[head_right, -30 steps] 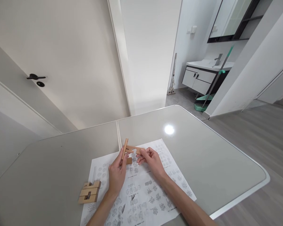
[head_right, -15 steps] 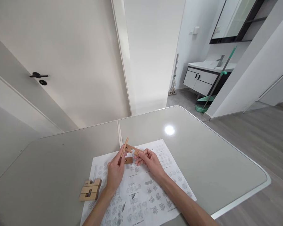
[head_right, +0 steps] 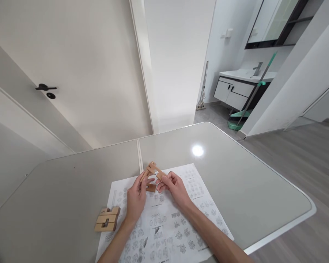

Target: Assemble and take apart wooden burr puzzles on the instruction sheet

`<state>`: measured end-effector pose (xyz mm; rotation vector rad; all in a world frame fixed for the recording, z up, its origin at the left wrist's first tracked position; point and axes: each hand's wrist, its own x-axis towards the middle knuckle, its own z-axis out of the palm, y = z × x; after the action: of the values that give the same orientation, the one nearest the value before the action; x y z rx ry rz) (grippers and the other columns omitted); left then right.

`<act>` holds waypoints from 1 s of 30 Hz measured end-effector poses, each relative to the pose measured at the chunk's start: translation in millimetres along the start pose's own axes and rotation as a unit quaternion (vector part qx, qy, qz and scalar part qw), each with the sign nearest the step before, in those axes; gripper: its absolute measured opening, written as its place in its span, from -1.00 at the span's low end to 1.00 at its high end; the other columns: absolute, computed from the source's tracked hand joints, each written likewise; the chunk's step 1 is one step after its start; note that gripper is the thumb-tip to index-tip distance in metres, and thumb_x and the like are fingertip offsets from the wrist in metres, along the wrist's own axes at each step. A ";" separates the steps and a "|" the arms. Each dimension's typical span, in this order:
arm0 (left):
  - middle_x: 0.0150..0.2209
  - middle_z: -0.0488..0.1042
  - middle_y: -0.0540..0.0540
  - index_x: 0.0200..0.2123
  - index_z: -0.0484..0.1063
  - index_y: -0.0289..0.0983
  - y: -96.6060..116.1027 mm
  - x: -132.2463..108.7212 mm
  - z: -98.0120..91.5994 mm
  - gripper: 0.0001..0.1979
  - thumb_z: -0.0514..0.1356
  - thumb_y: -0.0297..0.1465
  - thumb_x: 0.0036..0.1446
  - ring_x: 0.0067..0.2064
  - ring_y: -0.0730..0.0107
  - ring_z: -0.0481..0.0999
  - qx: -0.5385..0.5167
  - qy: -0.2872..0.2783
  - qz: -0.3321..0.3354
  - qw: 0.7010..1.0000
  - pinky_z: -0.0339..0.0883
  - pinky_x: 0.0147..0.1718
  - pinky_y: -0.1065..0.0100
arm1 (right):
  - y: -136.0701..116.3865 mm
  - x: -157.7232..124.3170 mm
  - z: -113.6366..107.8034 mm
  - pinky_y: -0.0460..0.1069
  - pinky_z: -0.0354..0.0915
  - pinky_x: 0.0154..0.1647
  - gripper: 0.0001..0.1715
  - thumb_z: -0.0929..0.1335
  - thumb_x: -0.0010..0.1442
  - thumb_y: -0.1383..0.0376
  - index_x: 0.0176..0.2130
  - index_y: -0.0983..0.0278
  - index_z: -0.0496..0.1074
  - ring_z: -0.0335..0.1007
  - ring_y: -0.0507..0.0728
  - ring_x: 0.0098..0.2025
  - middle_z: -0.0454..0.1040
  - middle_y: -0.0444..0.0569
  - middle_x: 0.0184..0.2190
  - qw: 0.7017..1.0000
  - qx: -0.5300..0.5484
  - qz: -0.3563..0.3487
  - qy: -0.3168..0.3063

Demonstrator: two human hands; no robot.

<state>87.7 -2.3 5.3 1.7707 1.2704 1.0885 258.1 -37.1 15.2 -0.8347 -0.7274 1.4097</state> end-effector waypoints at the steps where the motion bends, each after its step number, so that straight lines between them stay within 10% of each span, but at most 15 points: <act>1: -0.14 0.71 -0.15 0.21 0.38 -0.22 0.5 1.3 -1.0 -0.59 0.02 -0.17 0.45 -0.06 0.20 0.70 -0.017 0.006 -0.014 1.000 0.53 -0.02 0.22 | 0.4 0.0 0.2 0.04 0.40 -0.31 -0.46 0.53 0.16 -0.06 -0.44 0.20 0.26 0.53 0.13 -0.41 0.63 -0.01 -0.34 1.000 -0.001 0.000 0.002; 18: -0.06 0.68 -0.19 0.23 0.41 -0.23 -0.1 5.5 -3.3 -0.54 0.02 -0.13 0.45 -0.06 0.20 0.68 -0.019 0.045 -0.014 0.999 0.52 -0.18 0.33 | 5.6 -1.5 4.2 0.05 0.35 -0.42 -0.42 0.52 0.15 -0.10 -0.45 0.19 0.22 0.46 0.13 -0.49 0.60 -0.03 -0.41 0.999 -0.045 0.006 -0.012; 30: 0.15 0.58 -0.11 0.24 0.43 -0.08 2.3 3.0 -0.3 -0.62 0.03 -0.29 0.45 0.07 0.22 0.63 0.047 -0.036 0.083 0.995 0.49 0.07 0.21 | 3.4 -2.7 5.4 0.03 0.38 -0.40 -0.45 0.49 0.19 -0.11 -0.42 0.20 0.25 0.50 0.13 -0.44 0.60 -0.02 -0.37 0.998 -0.047 0.012 -0.039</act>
<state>88.8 -0.1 8.1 1.9980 1.1631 1.0596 251.6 -39.5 15.4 -0.8669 -0.8515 1.4441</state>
